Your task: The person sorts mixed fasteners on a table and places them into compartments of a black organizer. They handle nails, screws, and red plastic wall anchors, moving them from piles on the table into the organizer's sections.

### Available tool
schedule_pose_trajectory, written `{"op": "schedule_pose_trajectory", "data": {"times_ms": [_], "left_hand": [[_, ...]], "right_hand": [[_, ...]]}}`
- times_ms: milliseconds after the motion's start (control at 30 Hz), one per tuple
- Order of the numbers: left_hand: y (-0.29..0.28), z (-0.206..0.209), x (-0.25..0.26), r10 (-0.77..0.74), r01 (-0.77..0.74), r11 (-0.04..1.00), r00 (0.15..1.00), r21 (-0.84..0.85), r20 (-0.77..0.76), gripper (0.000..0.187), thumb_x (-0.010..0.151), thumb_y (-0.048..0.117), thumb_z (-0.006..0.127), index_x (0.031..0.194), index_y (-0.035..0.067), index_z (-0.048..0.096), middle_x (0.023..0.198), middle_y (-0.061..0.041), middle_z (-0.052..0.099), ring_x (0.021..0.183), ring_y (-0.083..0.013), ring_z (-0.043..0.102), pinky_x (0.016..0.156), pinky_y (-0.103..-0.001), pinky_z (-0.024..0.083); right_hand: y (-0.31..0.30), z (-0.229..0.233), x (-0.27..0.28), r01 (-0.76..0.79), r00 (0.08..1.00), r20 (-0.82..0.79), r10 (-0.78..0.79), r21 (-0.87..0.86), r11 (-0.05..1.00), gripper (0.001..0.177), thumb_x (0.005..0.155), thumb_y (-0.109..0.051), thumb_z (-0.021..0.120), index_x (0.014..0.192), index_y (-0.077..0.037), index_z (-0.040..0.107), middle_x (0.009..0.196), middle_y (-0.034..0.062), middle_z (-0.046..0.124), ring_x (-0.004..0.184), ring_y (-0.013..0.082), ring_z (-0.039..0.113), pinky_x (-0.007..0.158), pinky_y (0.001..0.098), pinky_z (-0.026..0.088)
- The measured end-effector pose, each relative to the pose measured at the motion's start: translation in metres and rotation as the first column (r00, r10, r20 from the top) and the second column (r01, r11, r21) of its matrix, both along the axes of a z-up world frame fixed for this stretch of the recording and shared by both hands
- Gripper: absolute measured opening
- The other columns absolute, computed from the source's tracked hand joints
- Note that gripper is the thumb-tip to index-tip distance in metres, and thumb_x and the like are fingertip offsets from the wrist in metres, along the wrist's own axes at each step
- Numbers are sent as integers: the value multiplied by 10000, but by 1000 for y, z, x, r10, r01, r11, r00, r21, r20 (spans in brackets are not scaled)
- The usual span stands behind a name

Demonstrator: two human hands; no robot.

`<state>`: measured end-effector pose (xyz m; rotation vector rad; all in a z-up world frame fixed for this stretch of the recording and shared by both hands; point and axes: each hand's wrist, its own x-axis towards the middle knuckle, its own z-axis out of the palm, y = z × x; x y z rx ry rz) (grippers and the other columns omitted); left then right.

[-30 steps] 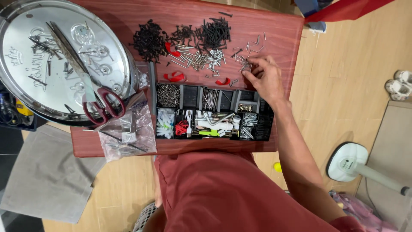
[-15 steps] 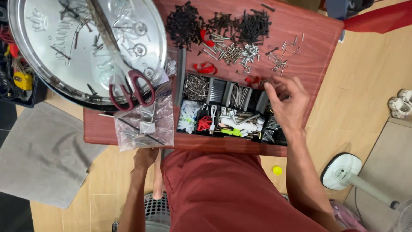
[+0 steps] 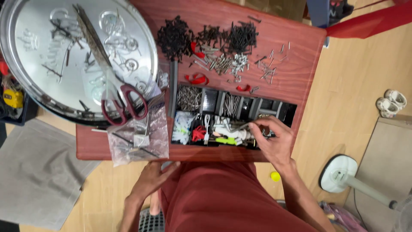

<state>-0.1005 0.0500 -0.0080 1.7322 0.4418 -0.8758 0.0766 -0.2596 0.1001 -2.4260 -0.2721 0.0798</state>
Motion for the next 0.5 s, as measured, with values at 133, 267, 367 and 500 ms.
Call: {"op": "schedule_pose_trajectory", "data": {"times_ms": [133, 267, 367, 500], "left_hand": [[-7, 1, 13, -77, 64, 997, 957, -53, -279, 442, 914, 460, 672, 1120, 79, 763, 903, -177, 833, 868, -245, 801, 969, -309, 566], [-21, -5, 10, -18, 17, 1000, 988, -7, -156, 454, 850, 408, 701, 1188, 106, 726, 974, -107, 798, 759, -215, 702, 735, -414, 572], [-24, -13, 12, -26, 33, 999, 981, 32, -194, 497, 845, 433, 711, 1238, 131, 688, 1076, -63, 769, 744, -219, 650, 695, -429, 548], [-24, -27, -4, 11, -12, 1000, 997, 11, 78, 505, 896, 433, 741, 1247, 73, 684, 1106, -116, 753, 838, -208, 629, 717, -400, 523]], "right_hand": [[-9, -4, 10, 22, 998, 63, -25, 49, 999, 103, 893, -18, 798, 943, 27, 720, 897, 102, 732, 783, 162, 697, 705, 264, 535], [-11, -19, 8, -46, 993, 109, 38, 65, 997, 103, 873, -8, 809, 924, 24, 725, 899, 110, 734, 776, 172, 701, 680, 269, 538], [-9, -28, 12, -75, 983, 175, 63, 63, 995, 105, 864, 6, 818, 919, 19, 729, 888, 110, 729, 774, 180, 703, 670, 277, 545], [-7, -30, 13, -72, 969, 242, 53, 69, 995, 124, 868, 15, 822, 930, 28, 715, 892, 123, 718, 789, 194, 708, 686, 290, 551]]}}
